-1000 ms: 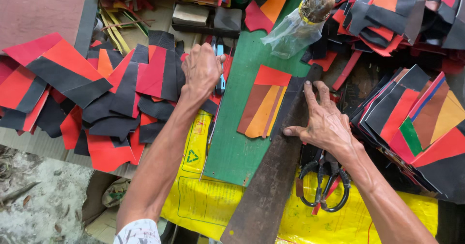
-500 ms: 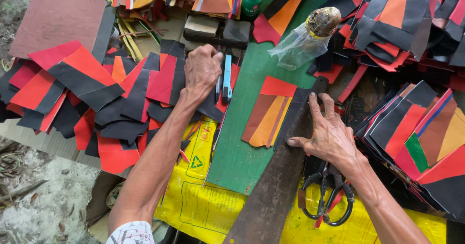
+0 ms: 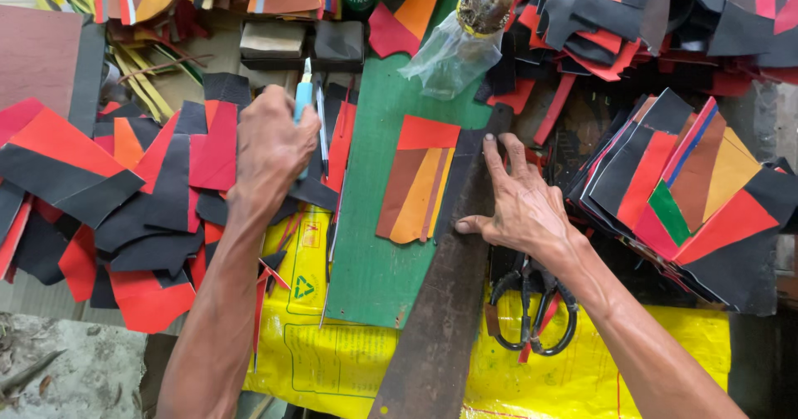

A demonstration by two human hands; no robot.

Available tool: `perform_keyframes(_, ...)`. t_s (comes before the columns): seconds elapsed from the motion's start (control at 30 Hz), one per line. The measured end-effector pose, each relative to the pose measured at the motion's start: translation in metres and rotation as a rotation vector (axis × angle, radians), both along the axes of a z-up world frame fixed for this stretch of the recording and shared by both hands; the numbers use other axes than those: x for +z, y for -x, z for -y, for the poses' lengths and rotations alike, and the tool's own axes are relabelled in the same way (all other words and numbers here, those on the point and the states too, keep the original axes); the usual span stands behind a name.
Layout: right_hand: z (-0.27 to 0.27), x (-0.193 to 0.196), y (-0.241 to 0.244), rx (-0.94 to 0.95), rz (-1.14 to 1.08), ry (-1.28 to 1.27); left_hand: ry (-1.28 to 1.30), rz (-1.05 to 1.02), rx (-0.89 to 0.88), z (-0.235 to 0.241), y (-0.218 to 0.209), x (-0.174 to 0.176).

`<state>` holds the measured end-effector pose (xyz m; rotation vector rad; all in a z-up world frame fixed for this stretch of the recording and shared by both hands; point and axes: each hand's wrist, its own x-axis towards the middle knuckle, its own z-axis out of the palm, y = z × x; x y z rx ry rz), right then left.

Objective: The person assembles small paper crafts by layering red, orange, brown, and black paper pieces on a green cutting board. They use a metal ruler and a utility knife to trim edges, then stack the finished pieces.

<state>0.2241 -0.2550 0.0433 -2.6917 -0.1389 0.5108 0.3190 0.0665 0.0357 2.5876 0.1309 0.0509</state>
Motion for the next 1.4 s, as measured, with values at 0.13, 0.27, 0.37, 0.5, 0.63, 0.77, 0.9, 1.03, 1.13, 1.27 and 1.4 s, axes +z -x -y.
perform_keyframes(0.13,-0.002,0.0,-0.003,0.026,0.078,-0.02,0.511,0.061,-0.029,0.004,0.019,0.018)
perform_keyframes(0.27,-0.004,0.002,-0.003,0.009,0.015,0.025,0.551,0.024,-0.052,0.016,0.015,0.003)
perform_keyframes(0.37,-0.004,0.004,-0.004,-0.007,-0.018,0.046,0.313,0.259,-0.138,0.02,0.002,-0.013)
perform_keyframes(0.5,-0.005,0.008,-0.004,-0.012,-0.033,0.053,-0.051,0.313,-0.101,0.025,-0.019,-0.026)
perform_keyframes(0.63,-0.007,0.007,-0.004,-0.008,-0.01,0.07,-0.179,0.316,-0.086,0.032,-0.039,-0.04)
perform_keyframes(0.77,-0.003,0.006,-0.007,-0.019,0.02,0.058,-0.225,0.34,-0.099,0.032,-0.052,-0.048)
perform_keyframes(0.9,-0.004,0.006,-0.004,0.026,0.053,0.0,-0.156,0.363,-0.187,0.025,-0.044,-0.054)
perform_keyframes(1.03,-0.004,0.005,0.003,-0.013,-0.007,0.053,-0.191,0.295,-0.089,0.024,-0.031,-0.059)
perform_keyframes(1.13,-0.003,0.007,-0.004,0.003,0.014,-0.004,-0.212,0.341,-0.124,0.03,-0.049,-0.052)
perform_keyframes(1.27,-0.003,0.006,-0.003,0.012,0.063,-0.013,-0.198,0.306,-0.11,0.031,-0.046,-0.047)
perform_keyframes(1.4,-0.003,0.006,0.0,-0.01,-0.009,0.014,-0.224,0.346,-0.062,0.032,-0.042,-0.044)
